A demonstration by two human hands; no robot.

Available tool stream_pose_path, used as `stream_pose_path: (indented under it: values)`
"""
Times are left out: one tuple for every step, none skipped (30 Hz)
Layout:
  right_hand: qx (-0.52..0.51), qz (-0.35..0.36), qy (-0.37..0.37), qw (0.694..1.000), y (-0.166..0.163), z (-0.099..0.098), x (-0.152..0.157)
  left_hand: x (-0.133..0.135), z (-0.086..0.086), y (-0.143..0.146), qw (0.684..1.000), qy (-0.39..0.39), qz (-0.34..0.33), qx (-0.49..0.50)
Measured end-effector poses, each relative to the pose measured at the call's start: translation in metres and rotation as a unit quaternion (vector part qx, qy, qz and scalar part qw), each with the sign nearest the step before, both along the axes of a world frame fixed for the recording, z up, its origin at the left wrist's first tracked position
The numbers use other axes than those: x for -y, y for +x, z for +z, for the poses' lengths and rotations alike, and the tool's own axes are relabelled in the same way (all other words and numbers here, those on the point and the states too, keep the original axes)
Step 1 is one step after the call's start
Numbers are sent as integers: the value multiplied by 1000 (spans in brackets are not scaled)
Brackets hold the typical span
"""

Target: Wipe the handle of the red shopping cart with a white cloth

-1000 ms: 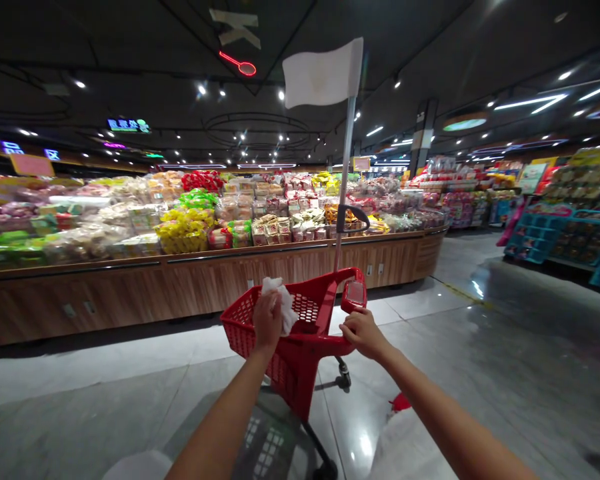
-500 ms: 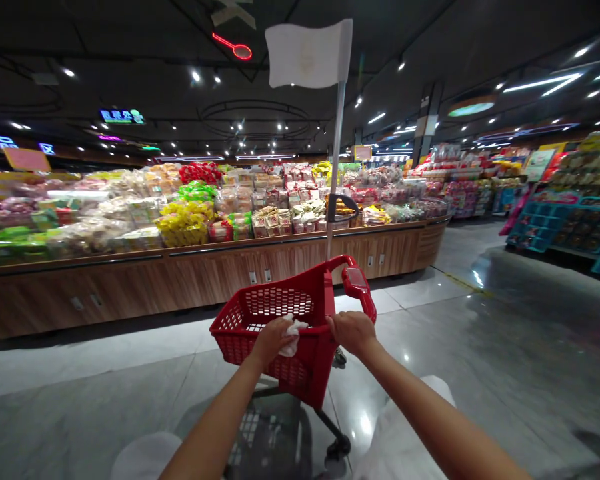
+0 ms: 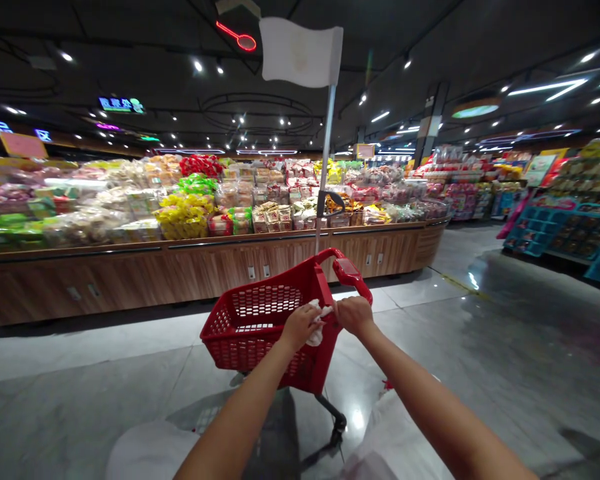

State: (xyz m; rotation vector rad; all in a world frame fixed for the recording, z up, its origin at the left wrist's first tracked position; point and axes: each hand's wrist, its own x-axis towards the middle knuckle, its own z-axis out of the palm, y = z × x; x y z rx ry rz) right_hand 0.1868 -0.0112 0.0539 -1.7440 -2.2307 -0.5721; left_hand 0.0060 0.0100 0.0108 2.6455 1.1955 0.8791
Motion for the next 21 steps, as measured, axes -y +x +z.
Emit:
stream_pose_path:
  values:
    - [2,4,0,1000,1,1,0,-2,-6,-15,1000,1,10,-10]
    - [3,2,0,1000,1,1,0,-3,-13,-33,999,0,25,-20]
    - [4,-3,0,1000,1,2,1,-3,-21,-54,999,-2,40,-31]
    - [4,-6,-2,1000,0,2,1,-3,-29,-74,998,-3,56,-39]
    - [2,-11,-4,1000,-1,2,1,-3,-36,-95,996,-5,72,-43]
    - [-2,-16,-5,1000,-2,2,1,-2,-41,-113,995,-7,85,-43]
    - [-7,-20,-5,1000,-3,2,1,-1,-46,-127,994,-9,97,-42]
    - [-11,-23,-3,1000,-5,1,0,0,-49,-137,993,-12,111,-39]
    - [-14,-25,-2,1000,-6,1,-1,1,-49,-141,992,-15,122,-35]
    - [-17,-28,1,999,-8,0,-2,2,-48,-138,991,-18,128,-30]
    - [-18,-31,3,999,-9,-1,-3,3,-46,-130,992,-23,123,-24]
    - [-18,-31,4,999,-10,-2,-4,3,-42,-116,994,-27,108,-15]
    - [-17,-32,4,999,-11,-3,-5,3,-36,-99,996,-30,81,-4]
    - [-16,-30,4,999,-12,-4,-6,2,-31,-78,998,-31,46,10]
    - [-14,-26,6,1000,-12,-4,-6,1,-25,-57,999,-25,21,30]
    - [-13,-22,7,1000,-12,-4,-6,1,-19,-37,999,-17,-4,46]
    - [-12,-18,8,1000,-12,-4,-6,0,-14,-20,998,-10,-15,60]
    - [-11,-13,9,1000,-11,-3,-5,-2,-10,-7,997,-7,-27,65]
    - [-9,-7,8,1000,-9,-3,-4,-3,-8,-1,997,-7,-36,62]
    - [-8,0,5,1000,-7,-2,-4,-3,-7,0,998,-12,-39,54]
    - [-6,4,0,1000,-6,-2,-3,-4,-8,-6,998,-19,-37,40]
